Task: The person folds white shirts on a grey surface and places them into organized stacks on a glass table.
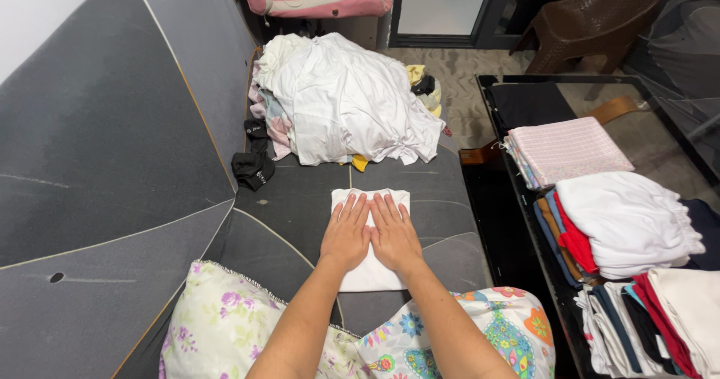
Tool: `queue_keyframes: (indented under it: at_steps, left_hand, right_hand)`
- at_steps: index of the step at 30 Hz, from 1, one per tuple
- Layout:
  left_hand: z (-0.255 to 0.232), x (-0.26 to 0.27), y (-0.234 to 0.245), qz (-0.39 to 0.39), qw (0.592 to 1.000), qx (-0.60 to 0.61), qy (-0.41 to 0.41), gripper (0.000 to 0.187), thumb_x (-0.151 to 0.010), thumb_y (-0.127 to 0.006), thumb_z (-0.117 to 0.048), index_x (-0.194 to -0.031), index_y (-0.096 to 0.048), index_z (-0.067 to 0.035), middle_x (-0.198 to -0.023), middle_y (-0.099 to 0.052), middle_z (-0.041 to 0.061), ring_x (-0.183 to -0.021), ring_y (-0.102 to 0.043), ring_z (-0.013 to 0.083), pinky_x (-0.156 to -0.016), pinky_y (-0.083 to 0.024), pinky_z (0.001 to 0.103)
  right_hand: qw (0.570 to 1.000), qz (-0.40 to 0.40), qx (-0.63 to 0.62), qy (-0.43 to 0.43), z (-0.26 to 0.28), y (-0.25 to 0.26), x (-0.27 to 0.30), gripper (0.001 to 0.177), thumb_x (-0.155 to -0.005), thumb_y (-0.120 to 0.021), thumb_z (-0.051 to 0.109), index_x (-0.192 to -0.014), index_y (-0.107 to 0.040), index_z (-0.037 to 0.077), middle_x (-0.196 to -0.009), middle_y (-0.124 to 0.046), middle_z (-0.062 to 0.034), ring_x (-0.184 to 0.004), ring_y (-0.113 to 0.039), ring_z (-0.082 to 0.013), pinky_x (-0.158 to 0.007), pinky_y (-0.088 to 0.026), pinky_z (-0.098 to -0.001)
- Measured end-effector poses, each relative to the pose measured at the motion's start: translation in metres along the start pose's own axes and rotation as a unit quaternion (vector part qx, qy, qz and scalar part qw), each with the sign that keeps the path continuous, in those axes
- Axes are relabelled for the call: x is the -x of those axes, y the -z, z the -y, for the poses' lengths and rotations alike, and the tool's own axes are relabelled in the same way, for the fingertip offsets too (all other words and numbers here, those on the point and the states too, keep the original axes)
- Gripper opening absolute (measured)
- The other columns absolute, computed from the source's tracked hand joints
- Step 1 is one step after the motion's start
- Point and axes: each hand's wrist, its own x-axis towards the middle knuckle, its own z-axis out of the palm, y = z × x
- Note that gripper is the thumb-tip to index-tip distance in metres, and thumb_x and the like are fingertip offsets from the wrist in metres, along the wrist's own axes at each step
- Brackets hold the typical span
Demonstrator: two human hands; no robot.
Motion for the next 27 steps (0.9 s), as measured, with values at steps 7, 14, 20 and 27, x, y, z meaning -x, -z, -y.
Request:
queue_keyframes:
  at_steps: [7, 14, 20, 27]
  left_hand:
    - [-0.006, 0.019, 0.006, -0.068, 0.997, -0.006, -0.025, 0.063, -0.100, -0.044, -0.028, -0.156, -0.034, -0.004, -0.167, -0.026, 0.011, -0.155, -0.017, 0.0312, -0.124, -0.014, 0.047]
    - [-0.014, 0.040, 0.000, -0.074, 0.997, -0.024, 0.018, 0.066, -0.100, -0.042, -0.035, -0.157, -0.030, -0.002, -0.168, -0.021, 0.013, -0.155, -0.015, 0.0320, -0.123, -0.014, 0.046]
    - [-0.029, 0.050, -0.005, -0.073, 0.983, -0.009, 0.168, 0.073, -0.100, -0.041, -0.049, -0.157, -0.027, -0.005, -0.166, -0.015, 0.023, -0.152, -0.011, 0.0369, -0.121, -0.012, 0.048]
    - [-0.034, 0.050, 0.002, -0.112, 0.969, 0.031, 0.217, 0.076, -0.098, -0.053, -0.046, -0.154, -0.031, 0.000, -0.161, -0.025, 0.028, -0.149, -0.021, 0.0406, -0.120, -0.019, 0.048]
  right_hand:
    - [0.999, -0.042, -0.022, 0.012, 0.009, 0.010, 0.016, 0.063, -0.098, -0.045, 0.027, -0.156, -0.036, 0.005, -0.167, -0.029, -0.0116, -0.155, -0.021, -0.0289, -0.124, -0.014, -0.0486]
    - [0.999, -0.041, 0.000, -0.012, 0.013, 0.006, 0.035, 0.065, -0.101, -0.044, 0.034, -0.157, -0.033, 0.003, -0.167, -0.026, -0.0142, -0.155, -0.020, -0.0301, -0.123, -0.015, -0.0487]
    - [0.992, -0.051, -0.002, -0.119, 0.021, -0.003, 0.045, 0.075, -0.102, -0.044, 0.048, -0.156, -0.030, -0.002, -0.165, -0.023, -0.0200, -0.153, -0.019, -0.0343, -0.122, -0.015, -0.0480]
    - [0.973, -0.071, -0.028, -0.220, 0.035, -0.001, 0.046, 0.077, -0.100, -0.053, 0.045, -0.153, -0.033, -0.007, -0.161, -0.028, -0.0244, -0.149, -0.026, -0.0374, -0.120, -0.022, -0.0484]
